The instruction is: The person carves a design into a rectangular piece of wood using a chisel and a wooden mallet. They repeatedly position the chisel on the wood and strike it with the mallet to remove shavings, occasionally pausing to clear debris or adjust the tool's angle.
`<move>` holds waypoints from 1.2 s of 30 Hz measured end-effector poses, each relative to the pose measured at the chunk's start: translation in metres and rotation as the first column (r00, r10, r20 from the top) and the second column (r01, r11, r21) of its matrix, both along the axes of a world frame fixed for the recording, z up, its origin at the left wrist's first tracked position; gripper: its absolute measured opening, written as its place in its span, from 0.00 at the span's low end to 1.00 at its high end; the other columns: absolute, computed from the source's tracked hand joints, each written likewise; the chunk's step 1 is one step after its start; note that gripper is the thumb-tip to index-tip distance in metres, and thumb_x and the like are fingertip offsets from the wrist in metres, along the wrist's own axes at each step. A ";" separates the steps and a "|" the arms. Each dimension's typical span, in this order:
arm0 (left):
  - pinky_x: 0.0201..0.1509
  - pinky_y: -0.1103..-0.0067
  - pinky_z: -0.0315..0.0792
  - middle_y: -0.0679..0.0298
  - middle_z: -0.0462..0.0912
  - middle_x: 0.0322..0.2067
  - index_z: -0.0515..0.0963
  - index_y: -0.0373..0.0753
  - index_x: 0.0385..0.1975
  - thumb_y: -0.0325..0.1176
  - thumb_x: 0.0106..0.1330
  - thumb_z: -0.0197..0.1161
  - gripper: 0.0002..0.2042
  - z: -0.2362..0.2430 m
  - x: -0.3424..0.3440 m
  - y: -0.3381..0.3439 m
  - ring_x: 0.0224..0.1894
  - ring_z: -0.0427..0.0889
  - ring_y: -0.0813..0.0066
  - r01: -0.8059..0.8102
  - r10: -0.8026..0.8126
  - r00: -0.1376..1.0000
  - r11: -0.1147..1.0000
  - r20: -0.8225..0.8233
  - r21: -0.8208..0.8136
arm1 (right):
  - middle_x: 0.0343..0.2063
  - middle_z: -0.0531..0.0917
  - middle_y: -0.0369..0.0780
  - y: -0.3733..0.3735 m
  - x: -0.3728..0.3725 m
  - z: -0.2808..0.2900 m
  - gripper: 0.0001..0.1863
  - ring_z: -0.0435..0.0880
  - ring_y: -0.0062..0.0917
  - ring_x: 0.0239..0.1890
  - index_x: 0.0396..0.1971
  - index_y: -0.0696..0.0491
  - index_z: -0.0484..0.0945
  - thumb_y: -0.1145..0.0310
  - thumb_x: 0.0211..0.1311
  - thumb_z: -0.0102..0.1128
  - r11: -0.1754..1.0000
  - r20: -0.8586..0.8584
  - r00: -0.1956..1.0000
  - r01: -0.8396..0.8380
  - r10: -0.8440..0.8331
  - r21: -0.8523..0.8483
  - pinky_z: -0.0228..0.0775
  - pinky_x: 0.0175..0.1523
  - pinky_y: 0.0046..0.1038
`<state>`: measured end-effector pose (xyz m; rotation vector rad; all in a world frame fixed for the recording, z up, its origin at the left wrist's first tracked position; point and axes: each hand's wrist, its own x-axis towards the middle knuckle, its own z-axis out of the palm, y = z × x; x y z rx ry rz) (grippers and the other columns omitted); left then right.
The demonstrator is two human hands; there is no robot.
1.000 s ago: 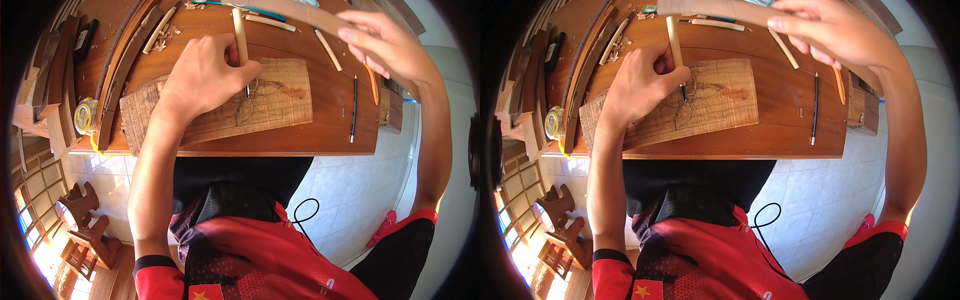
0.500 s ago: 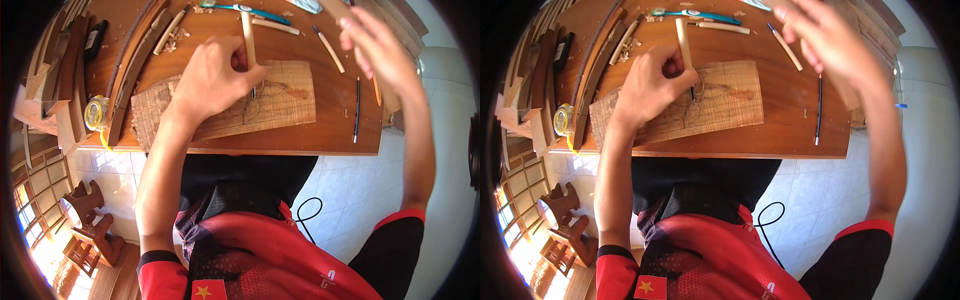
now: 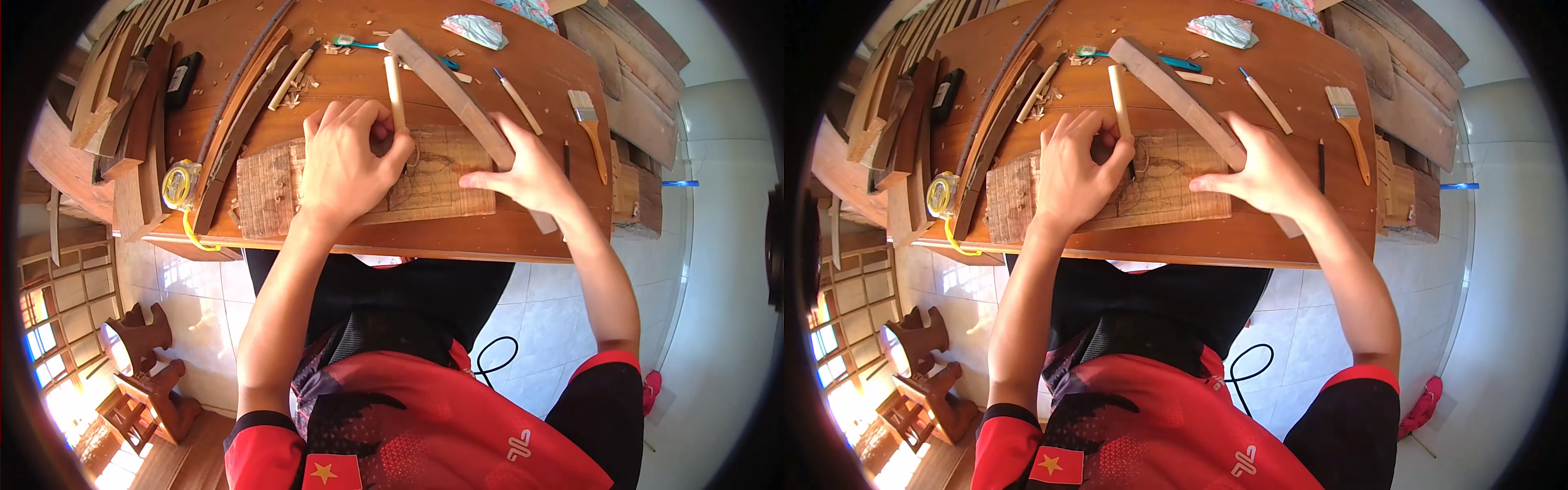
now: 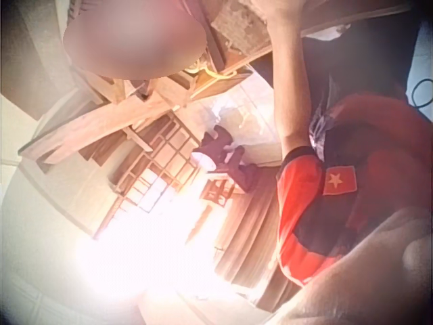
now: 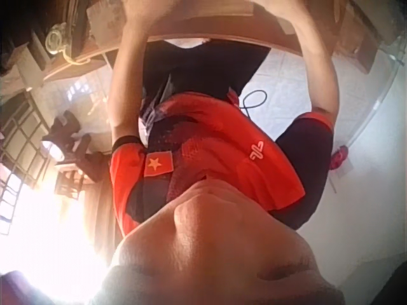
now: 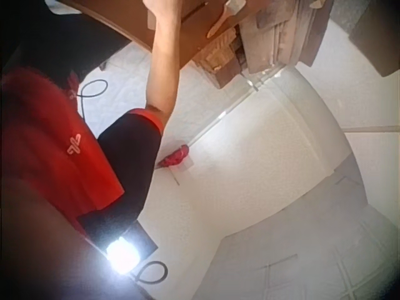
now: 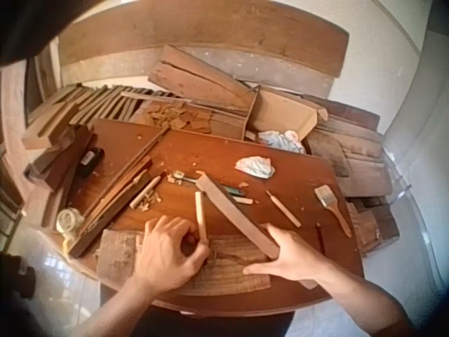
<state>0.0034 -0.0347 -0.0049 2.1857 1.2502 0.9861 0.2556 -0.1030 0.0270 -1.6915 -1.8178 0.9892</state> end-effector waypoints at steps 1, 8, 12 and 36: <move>0.50 0.65 0.69 0.65 0.83 0.26 0.79 0.40 0.25 0.39 0.60 0.68 0.10 0.000 0.001 0.002 0.37 0.81 0.61 0.039 -0.039 0.999 0.999 0.008 0.011 | 0.53 0.85 0.53 -0.008 -0.002 -0.004 0.46 0.85 0.40 0.56 0.61 0.65 0.72 0.54 0.48 0.86 0.998 0.007 1.000 0.028 -0.028 0.062 0.73 0.63 0.38; 0.49 0.66 0.71 0.63 0.81 0.26 0.78 0.39 0.27 0.38 0.58 0.68 0.10 0.005 0.003 0.027 0.35 0.80 0.61 0.317 -0.317 0.948 0.948 -0.011 0.001 | 0.43 0.85 0.51 -0.059 -0.019 -0.024 0.41 0.87 0.37 0.47 0.53 0.62 0.73 0.54 0.48 0.87 0.934 -0.038 0.947 0.321 -0.319 0.158 0.77 0.53 0.37; 0.40 0.71 0.71 0.63 0.76 0.26 0.78 0.36 0.32 0.33 0.62 0.70 0.09 0.004 -0.002 0.059 0.32 0.76 0.68 0.541 -0.536 0.840 0.840 0.085 -0.038 | 0.39 0.83 0.53 -0.082 -0.061 -0.021 0.39 0.84 0.44 0.40 0.48 0.61 0.71 0.50 0.50 0.85 0.891 0.104 0.894 0.413 -0.437 0.191 0.76 0.46 0.40; 0.30 0.83 0.65 0.70 0.83 0.28 0.82 0.34 0.43 0.31 0.73 0.66 0.07 0.023 -0.030 0.024 0.27 0.71 0.88 0.469 -0.459 0.881 0.816 0.114 -0.340 | 0.36 0.84 0.39 -0.065 -0.030 0.017 0.20 0.71 0.10 0.18 0.61 0.61 0.72 0.67 0.77 0.61 0.915 -0.387 0.838 0.403 -0.384 -0.036 0.61 0.20 0.16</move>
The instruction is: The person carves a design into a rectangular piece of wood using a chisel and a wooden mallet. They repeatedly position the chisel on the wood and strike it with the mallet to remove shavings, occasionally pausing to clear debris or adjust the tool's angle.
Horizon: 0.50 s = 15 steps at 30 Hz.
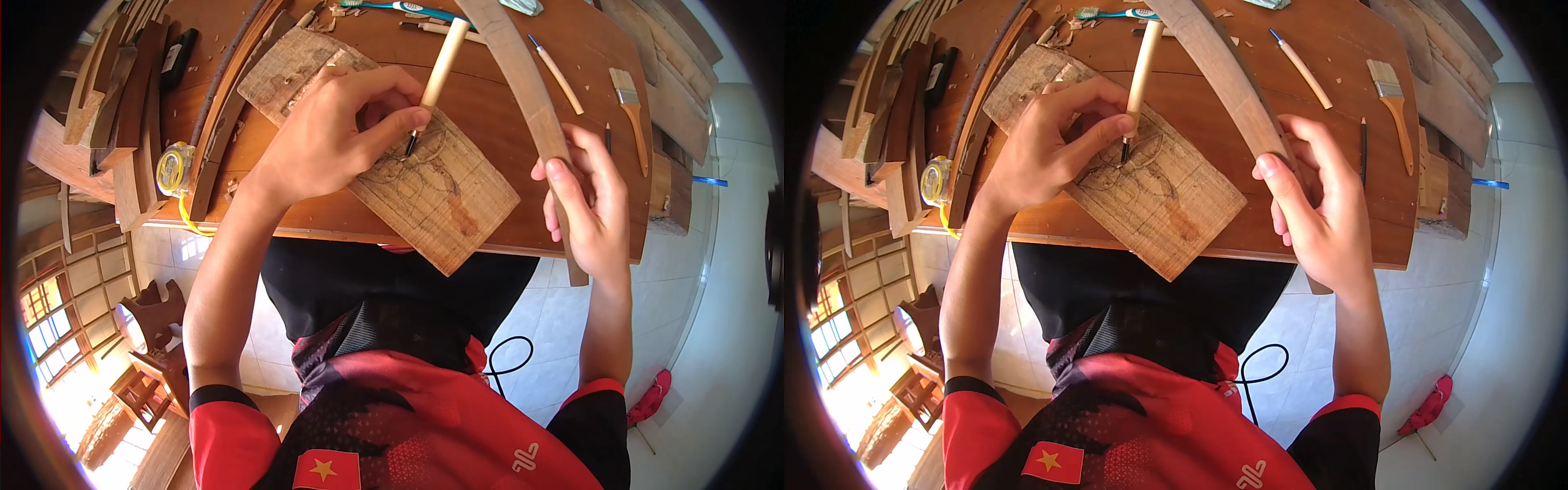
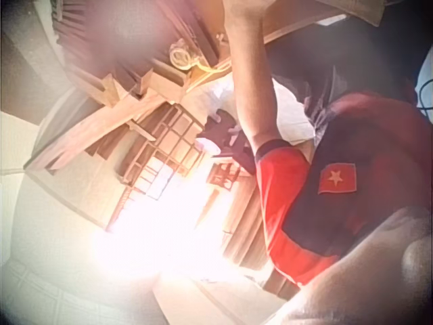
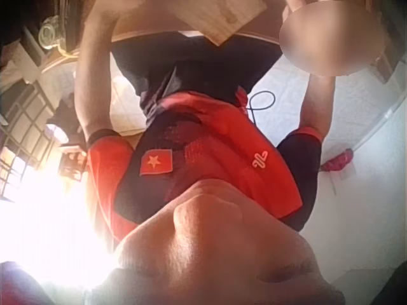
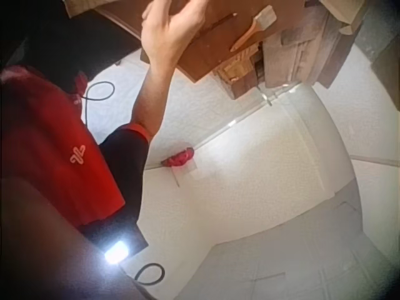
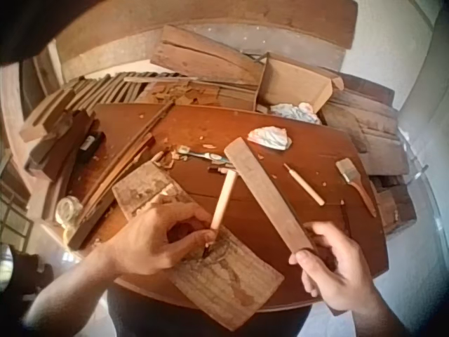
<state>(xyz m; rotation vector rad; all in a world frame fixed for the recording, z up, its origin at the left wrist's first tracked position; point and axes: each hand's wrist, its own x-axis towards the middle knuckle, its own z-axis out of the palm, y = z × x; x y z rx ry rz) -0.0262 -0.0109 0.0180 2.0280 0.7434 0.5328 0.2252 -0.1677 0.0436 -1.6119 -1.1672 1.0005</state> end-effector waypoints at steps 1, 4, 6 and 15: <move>0.30 0.83 0.65 0.70 0.83 0.28 0.82 0.34 0.43 0.31 0.73 0.66 0.07 0.001 0.000 0.000 0.27 0.72 0.88 -0.004 0.004 1.000 1.000 -0.008 -0.004 | 0.36 0.84 0.38 0.000 -0.001 0.002 0.20 0.71 0.10 0.18 0.61 0.61 0.73 0.67 0.76 0.61 1.000 0.006 1.000 0.005 -0.005 0.003 0.61 0.20 0.16; 0.30 0.83 0.66 0.69 0.83 0.28 0.82 0.34 0.43 0.30 0.73 0.66 0.07 0.000 0.001 -0.001 0.27 0.73 0.88 -0.004 0.004 1.000 1.000 -0.008 0.001 | 0.36 0.84 0.38 0.002 0.001 0.006 0.20 0.71 0.10 0.18 0.61 0.61 0.73 0.67 0.76 0.61 1.000 0.044 0.999 -0.012 0.012 0.001 0.60 0.20 0.16; 0.30 0.83 0.66 0.68 0.83 0.28 0.81 0.33 0.43 0.29 0.73 0.66 0.06 -0.001 0.001 -0.002 0.27 0.74 0.87 0.000 -0.001 1.000 1.000 0.022 0.031 | 0.37 0.84 0.38 0.002 0.003 0.007 0.20 0.71 0.10 0.18 0.60 0.61 0.73 0.67 0.76 0.61 1.000 0.060 0.998 -0.021 0.020 0.010 0.60 0.20 0.16; 0.31 0.83 0.69 0.65 0.85 0.28 0.81 0.32 0.44 0.29 0.71 0.67 0.08 -0.003 0.001 -0.014 0.28 0.78 0.84 -0.099 0.096 0.995 0.988 0.035 0.119 | 0.36 0.84 0.40 0.015 0.013 0.018 0.21 0.71 0.11 0.18 0.62 0.62 0.73 0.68 0.77 0.61 0.996 0.093 0.992 -0.090 0.090 0.001 0.60 0.20 0.17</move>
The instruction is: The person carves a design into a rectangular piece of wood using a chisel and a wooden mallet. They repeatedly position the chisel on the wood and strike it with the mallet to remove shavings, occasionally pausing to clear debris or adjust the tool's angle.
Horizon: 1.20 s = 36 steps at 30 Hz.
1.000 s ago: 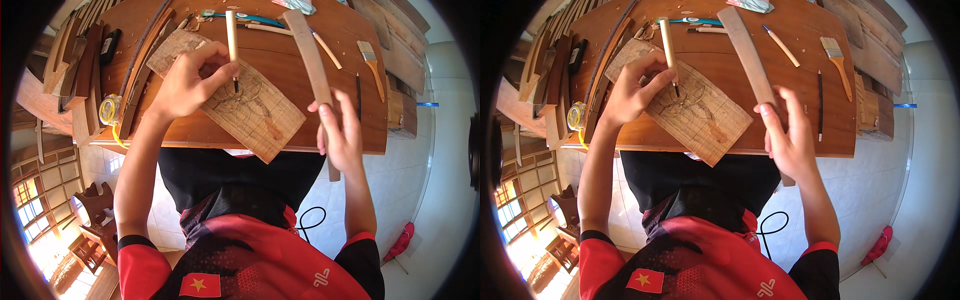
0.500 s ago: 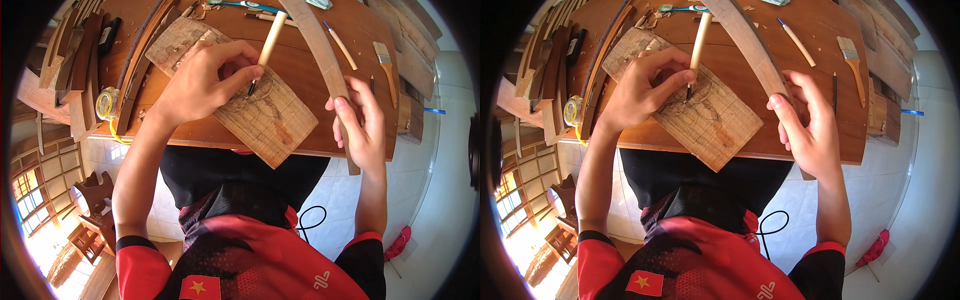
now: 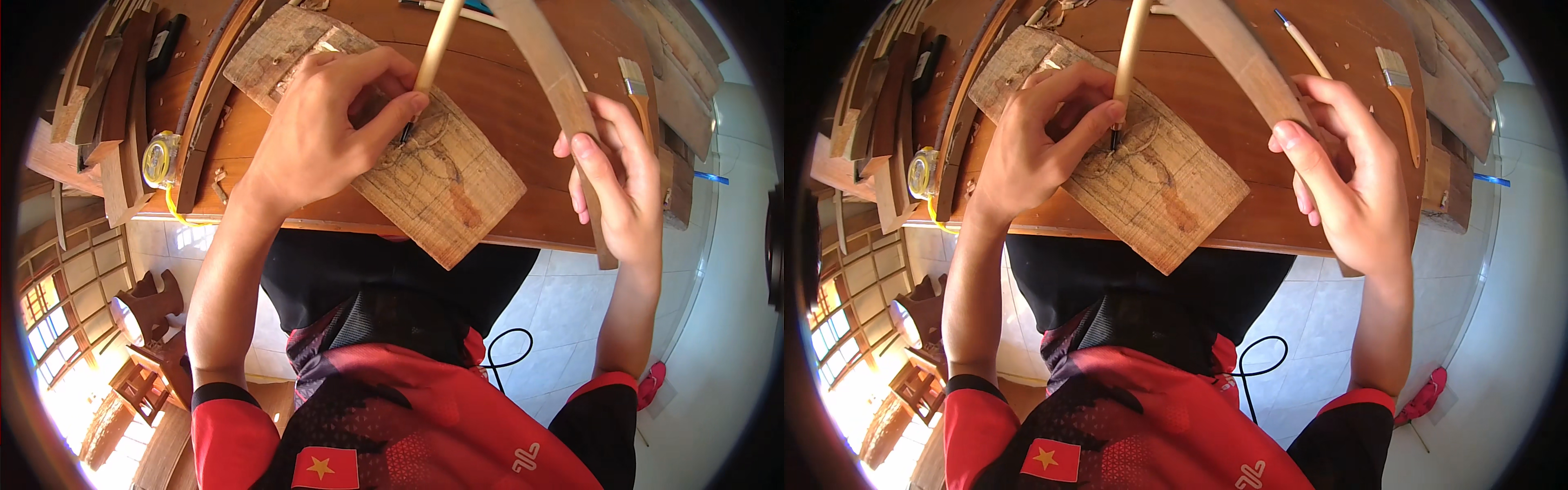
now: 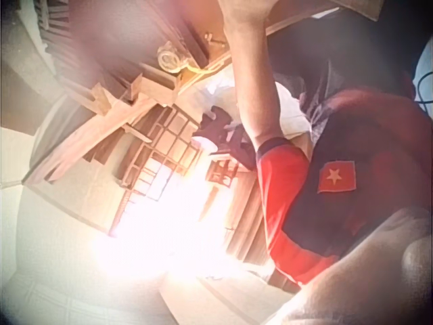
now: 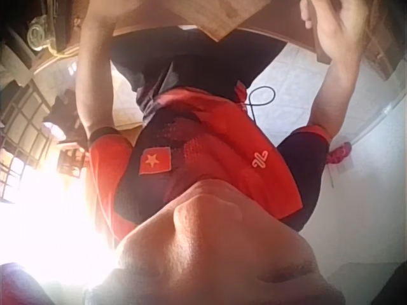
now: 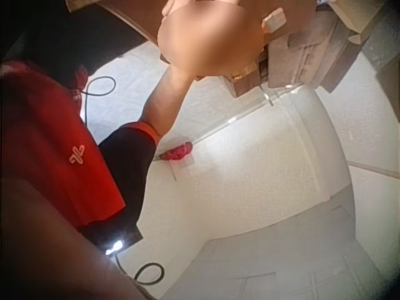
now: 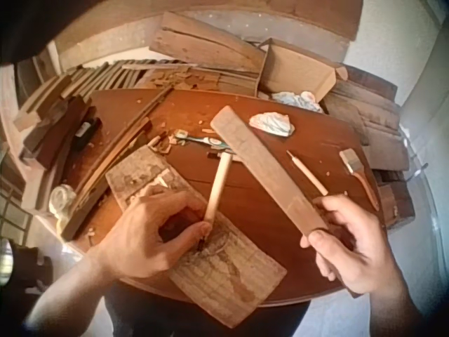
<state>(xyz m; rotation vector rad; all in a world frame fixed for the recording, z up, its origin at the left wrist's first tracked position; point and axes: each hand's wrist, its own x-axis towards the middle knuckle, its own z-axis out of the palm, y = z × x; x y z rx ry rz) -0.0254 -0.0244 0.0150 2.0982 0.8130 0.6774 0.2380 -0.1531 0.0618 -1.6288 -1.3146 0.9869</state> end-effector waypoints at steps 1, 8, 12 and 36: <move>0.30 0.83 0.69 0.64 0.85 0.28 0.81 0.33 0.44 0.29 0.71 0.67 0.08 -0.001 0.000 -0.001 0.28 0.78 0.84 -0.017 0.017 1.000 1.000 0.008 0.001 | 0.36 0.84 0.40 0.002 0.001 0.003 0.21 0.71 0.11 0.18 0.62 0.62 0.73 0.67 0.77 0.61 0.999 0.025 0.999 -0.023 0.024 -0.032 0.60 0.20 0.17; 0.30 0.83 0.67 0.65 0.86 0.29 0.82 0.32 0.44 0.30 0.71 0.68 0.09 -0.004 0.000 -0.002 0.28 0.78 0.84 -0.055 0.055 0.998 0.998 -0.003 -0.007 | 0.35 0.84 0.39 0.019 0.015 0.015 0.21 0.70 0.11 0.17 0.62 0.62 0.74 0.66 0.76 0.60 0.990 0.059 0.990 -0.122 0.126 -0.065 0.60 0.19 0.17; 0.31 0.83 0.66 0.65 0.86 0.29 0.82 0.32 0.44 0.30 0.70 0.68 0.09 -0.007 -0.001 -0.002 0.28 0.77 0.85 -0.068 0.068 0.998 0.997 0.011 -0.020 | 0.35 0.83 0.38 0.025 0.022 0.022 0.23 0.71 0.11 0.17 0.64 0.62 0.73 0.63 0.78 0.57 0.989 0.061 0.990 -0.120 0.126 -0.086 0.60 0.19 0.17; 0.35 0.83 0.71 0.65 0.86 0.29 0.84 0.32 0.44 0.30 0.68 0.71 0.10 -0.016 -0.005 -0.015 0.29 0.78 0.84 -0.193 0.194 0.978 0.981 0.077 -0.020 | 0.32 0.77 0.35 0.081 0.030 0.047 0.30 0.68 0.09 0.17 0.70 0.62 0.68 0.55 0.81 0.51 0.946 0.265 0.922 -0.220 0.281 -0.238 0.60 0.19 0.15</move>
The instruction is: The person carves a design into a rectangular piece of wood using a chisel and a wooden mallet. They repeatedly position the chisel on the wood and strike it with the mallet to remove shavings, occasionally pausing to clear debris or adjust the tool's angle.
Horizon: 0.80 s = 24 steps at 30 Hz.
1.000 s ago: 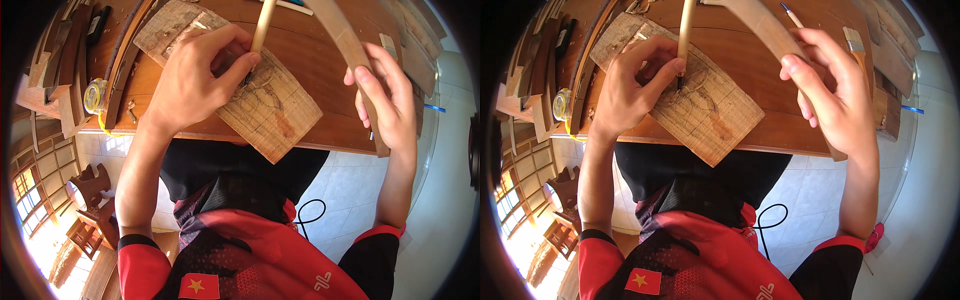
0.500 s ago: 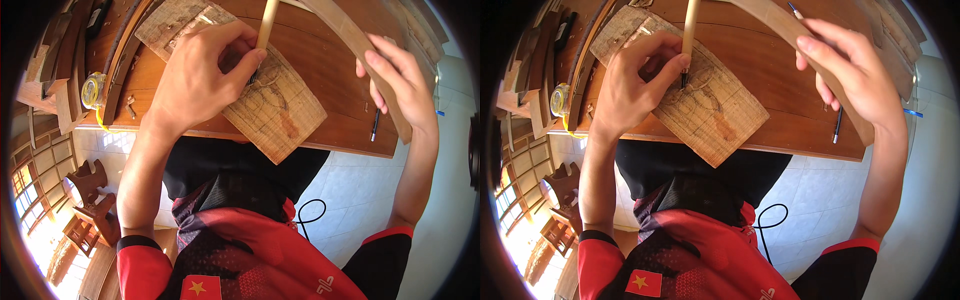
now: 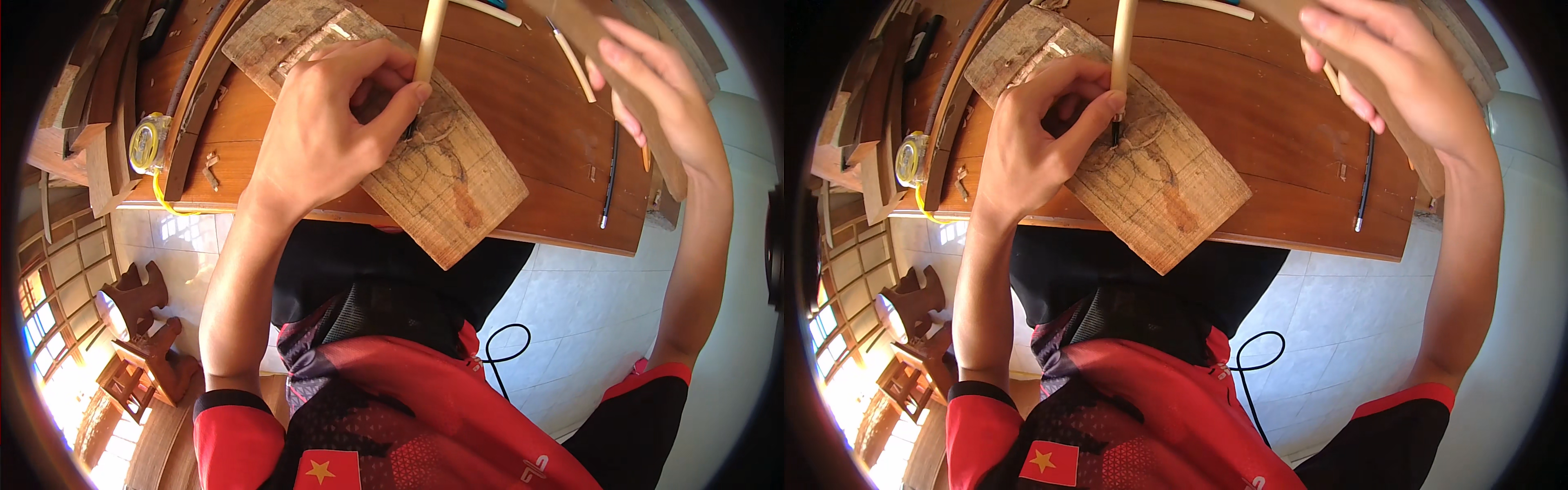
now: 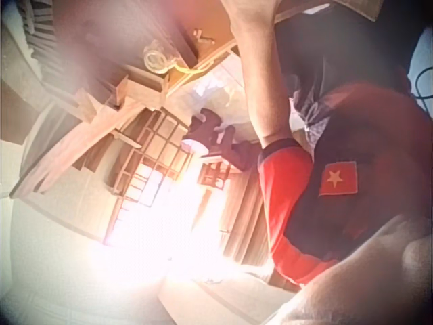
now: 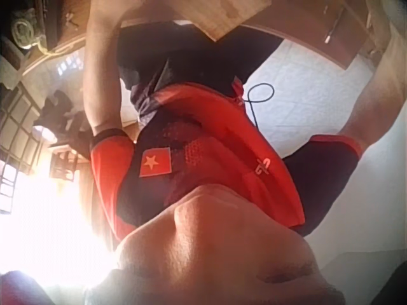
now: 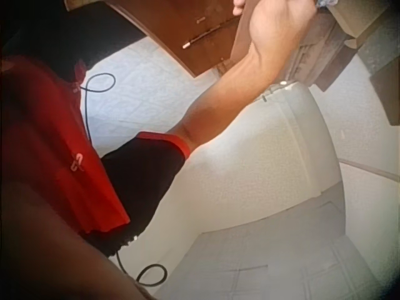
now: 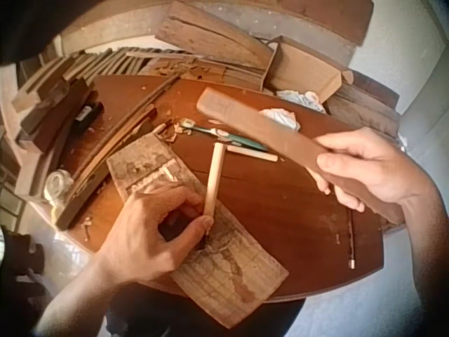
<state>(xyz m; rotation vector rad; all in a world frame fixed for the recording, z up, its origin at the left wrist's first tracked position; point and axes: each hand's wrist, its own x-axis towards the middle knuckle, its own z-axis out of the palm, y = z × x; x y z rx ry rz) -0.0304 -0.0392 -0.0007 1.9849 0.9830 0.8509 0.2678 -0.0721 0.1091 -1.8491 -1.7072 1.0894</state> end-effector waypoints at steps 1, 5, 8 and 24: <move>0.35 0.83 0.71 0.65 0.86 0.29 0.84 0.32 0.43 0.30 0.68 0.71 0.10 0.000 0.000 -0.001 0.29 0.79 0.84 -0.004 0.004 1.000 1.000 -0.004 0.001 | 0.32 0.77 0.35 0.001 0.000 0.002 0.30 0.68 0.09 0.17 0.70 0.62 0.68 0.55 0.81 0.51 0.998 0.009 0.999 -0.042 0.043 -0.046 0.60 0.18 0.15; 0.35 0.83 0.70 0.66 0.86 0.28 0.84 0.32 0.42 0.31 0.67 0.71 0.09 0.001 0.000 -0.002 0.29 0.79 0.85 -0.023 0.023 1.000 1.000 -0.019 0.007 | 0.32 0.77 0.34 0.006 -0.002 0.006 0.29 0.67 0.09 0.15 0.70 0.61 0.70 0.54 0.81 0.51 0.992 -0.002 0.997 -0.081 0.081 -0.095 0.58 0.17 0.15; 0.34 0.83 0.70 0.67 0.86 0.28 0.83 0.32 0.40 0.31 0.67 0.71 0.09 -0.001 0.000 -0.002 0.29 0.78 0.85 -0.034 0.034 0.999 0.999 -0.015 0.026 | 0.31 0.76 0.33 0.008 -0.005 0.007 0.29 0.67 0.08 0.15 0.70 0.60 0.70 0.55 0.80 0.52 0.997 -0.015 0.997 -0.073 0.073 -0.019 0.59 0.17 0.14; 0.29 0.83 0.66 0.71 0.81 0.22 0.80 0.35 0.33 0.31 0.64 0.71 0.08 0.000 0.002 -0.006 0.24 0.72 0.87 -0.112 0.112 0.994 0.994 -0.003 -0.013 | 0.28 0.82 0.37 0.028 -0.040 0.044 0.19 0.74 0.12 0.17 0.57 0.66 0.78 0.65 0.79 0.54 0.975 0.199 0.971 -0.090 0.131 -0.205 0.66 0.21 0.16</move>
